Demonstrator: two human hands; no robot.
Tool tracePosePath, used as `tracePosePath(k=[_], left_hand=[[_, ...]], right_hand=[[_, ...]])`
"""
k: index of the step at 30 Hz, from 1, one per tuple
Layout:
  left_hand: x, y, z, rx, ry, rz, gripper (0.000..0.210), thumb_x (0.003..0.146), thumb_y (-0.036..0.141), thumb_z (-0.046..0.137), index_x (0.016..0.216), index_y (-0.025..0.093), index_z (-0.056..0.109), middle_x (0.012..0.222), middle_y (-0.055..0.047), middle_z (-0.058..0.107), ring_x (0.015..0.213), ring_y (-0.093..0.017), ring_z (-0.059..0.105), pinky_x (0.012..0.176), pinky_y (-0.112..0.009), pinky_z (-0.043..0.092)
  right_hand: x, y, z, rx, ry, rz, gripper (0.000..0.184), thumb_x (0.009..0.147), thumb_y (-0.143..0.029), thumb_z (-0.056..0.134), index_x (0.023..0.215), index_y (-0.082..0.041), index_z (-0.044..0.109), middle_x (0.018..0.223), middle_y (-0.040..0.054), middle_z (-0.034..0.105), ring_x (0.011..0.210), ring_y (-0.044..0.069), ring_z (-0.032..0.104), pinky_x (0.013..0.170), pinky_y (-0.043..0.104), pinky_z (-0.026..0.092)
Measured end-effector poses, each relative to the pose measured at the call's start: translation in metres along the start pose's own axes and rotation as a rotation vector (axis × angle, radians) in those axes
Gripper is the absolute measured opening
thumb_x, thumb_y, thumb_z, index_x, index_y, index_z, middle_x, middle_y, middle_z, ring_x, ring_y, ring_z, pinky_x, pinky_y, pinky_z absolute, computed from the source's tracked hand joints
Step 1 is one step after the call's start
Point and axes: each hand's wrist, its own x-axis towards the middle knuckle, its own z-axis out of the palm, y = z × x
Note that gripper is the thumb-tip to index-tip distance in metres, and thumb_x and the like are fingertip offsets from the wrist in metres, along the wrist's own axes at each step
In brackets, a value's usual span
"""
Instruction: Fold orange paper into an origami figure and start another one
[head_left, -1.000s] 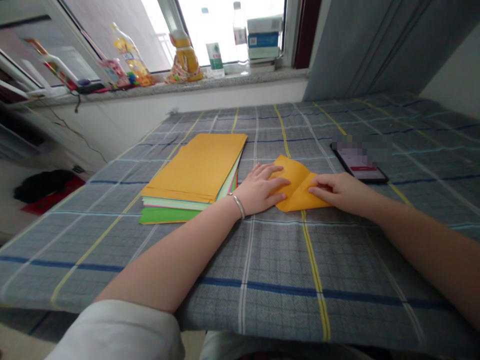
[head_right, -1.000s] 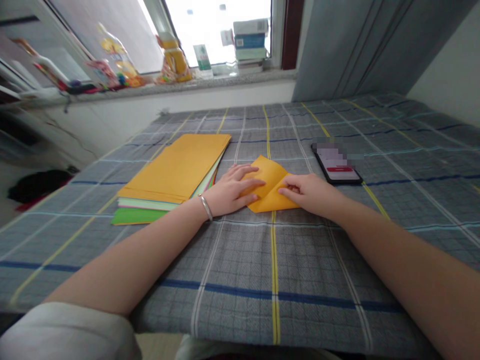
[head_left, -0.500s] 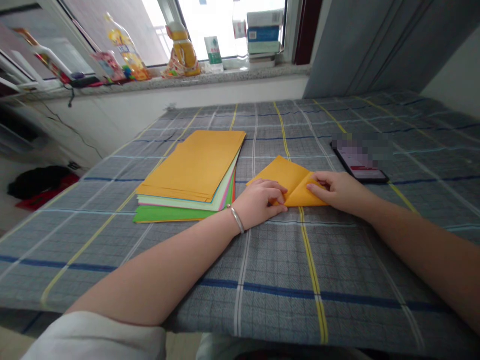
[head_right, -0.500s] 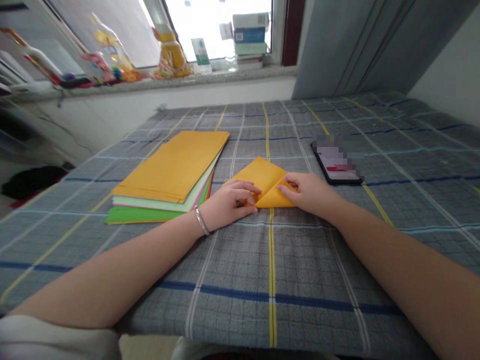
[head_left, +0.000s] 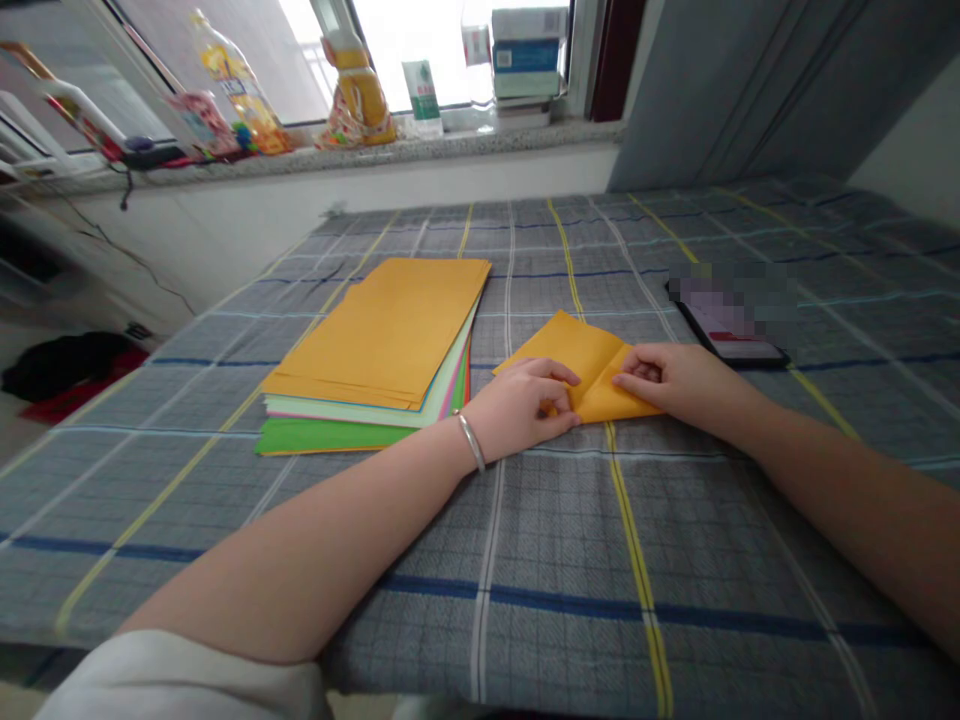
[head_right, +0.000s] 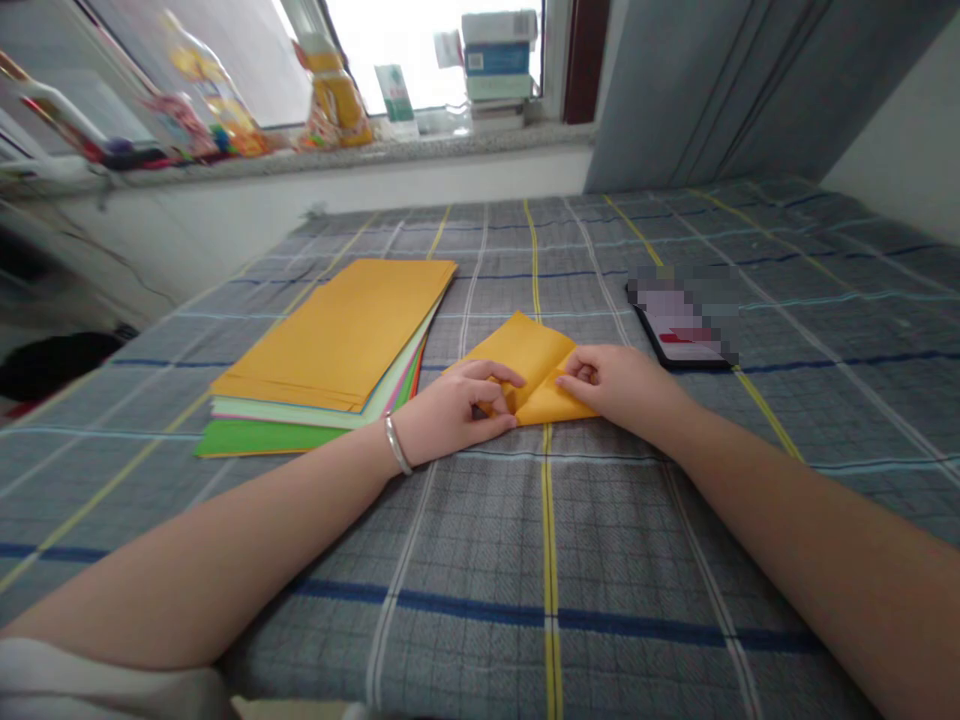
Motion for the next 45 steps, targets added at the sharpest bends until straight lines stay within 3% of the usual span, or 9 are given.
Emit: tracePosePath(k=[8, 11, 15, 20, 31, 37, 45], left_hand=[[0.001, 0.005, 0.005, 0.078, 0.041, -0.077, 0.024, 0.088, 0.027, 0.065, 0.067, 0.018, 0.058, 0.118, -0.008, 0.066, 0.115, -0.021, 0.061, 0.104, -0.043, 0.045], [0.002, 0.008, 0.004, 0.110, 0.061, -0.081, 0.008, 0.087, 0.025, 0.067, 0.083, 0.019, 0.062, 0.114, -0.006, 0.068, 0.110, -0.021, 0.061, 0.102, -0.043, 0.046], [0.002, 0.008, 0.003, 0.124, 0.012, -0.030, 0.020, 0.090, 0.025, 0.063, 0.110, 0.024, 0.065, 0.114, -0.005, 0.067, 0.110, -0.020, 0.061, 0.103, -0.042, 0.046], [0.003, 0.006, 0.004, 0.180, -0.007, -0.004, 0.019, 0.094, 0.025, 0.057, 0.107, 0.024, 0.071, 0.119, -0.006, 0.065, 0.113, -0.020, 0.060, 0.106, -0.042, 0.045], [0.002, 0.001, 0.001, 0.181, -0.042, -0.015, 0.027, 0.094, 0.022, 0.054, 0.117, 0.025, 0.066, 0.130, -0.006, 0.061, 0.121, -0.021, 0.056, 0.109, -0.044, 0.042], [0.006, -0.005, 0.000, 0.072, 0.003, -0.052, 0.029, 0.098, 0.016, 0.041, 0.108, 0.021, 0.068, 0.120, -0.004, 0.069, 0.117, -0.017, 0.059, 0.109, -0.038, 0.043], [0.006, 0.008, 0.003, 0.193, -0.033, -0.003, 0.032, 0.095, 0.034, 0.057, 0.124, 0.022, 0.062, 0.123, -0.007, 0.066, 0.117, -0.023, 0.057, 0.107, -0.042, 0.043]], right_hand=[[-0.002, -0.010, -0.003, -0.173, 0.063, 0.018, 0.024, 0.084, -0.044, 0.055, 0.078, -0.023, 0.064, 0.071, 0.0021, 0.067, 0.065, 0.019, 0.058, 0.055, 0.032, 0.035], [-0.002, -0.013, -0.002, -0.220, 0.078, 0.036, 0.024, 0.085, -0.044, 0.054, 0.076, -0.023, 0.062, 0.071, 0.0017, 0.066, 0.065, 0.018, 0.057, 0.054, 0.031, 0.033], [-0.002, -0.013, -0.001, -0.204, 0.075, 0.065, 0.024, 0.084, -0.045, 0.055, 0.076, -0.023, 0.063, 0.070, 0.0015, 0.067, 0.064, 0.018, 0.057, 0.054, 0.031, 0.032], [0.000, -0.011, 0.000, -0.212, 0.067, 0.103, 0.025, 0.083, -0.047, 0.055, 0.075, -0.024, 0.062, 0.069, 0.0010, 0.066, 0.063, 0.018, 0.057, 0.053, 0.031, 0.032], [0.003, -0.009, 0.001, -0.232, 0.058, 0.098, 0.029, 0.083, -0.049, 0.054, 0.069, -0.024, 0.057, 0.067, 0.0020, 0.066, 0.061, 0.018, 0.056, 0.052, 0.032, 0.032], [0.004, -0.008, 0.001, -0.227, 0.041, 0.088, 0.027, 0.083, -0.047, 0.055, 0.069, -0.024, 0.055, 0.068, 0.0018, 0.066, 0.060, 0.018, 0.055, 0.053, 0.032, 0.032], [0.002, -0.010, 0.000, -0.230, 0.040, 0.098, 0.026, 0.084, -0.047, 0.054, 0.072, -0.024, 0.058, 0.069, 0.0018, 0.065, 0.062, 0.018, 0.055, 0.054, 0.032, 0.032]])
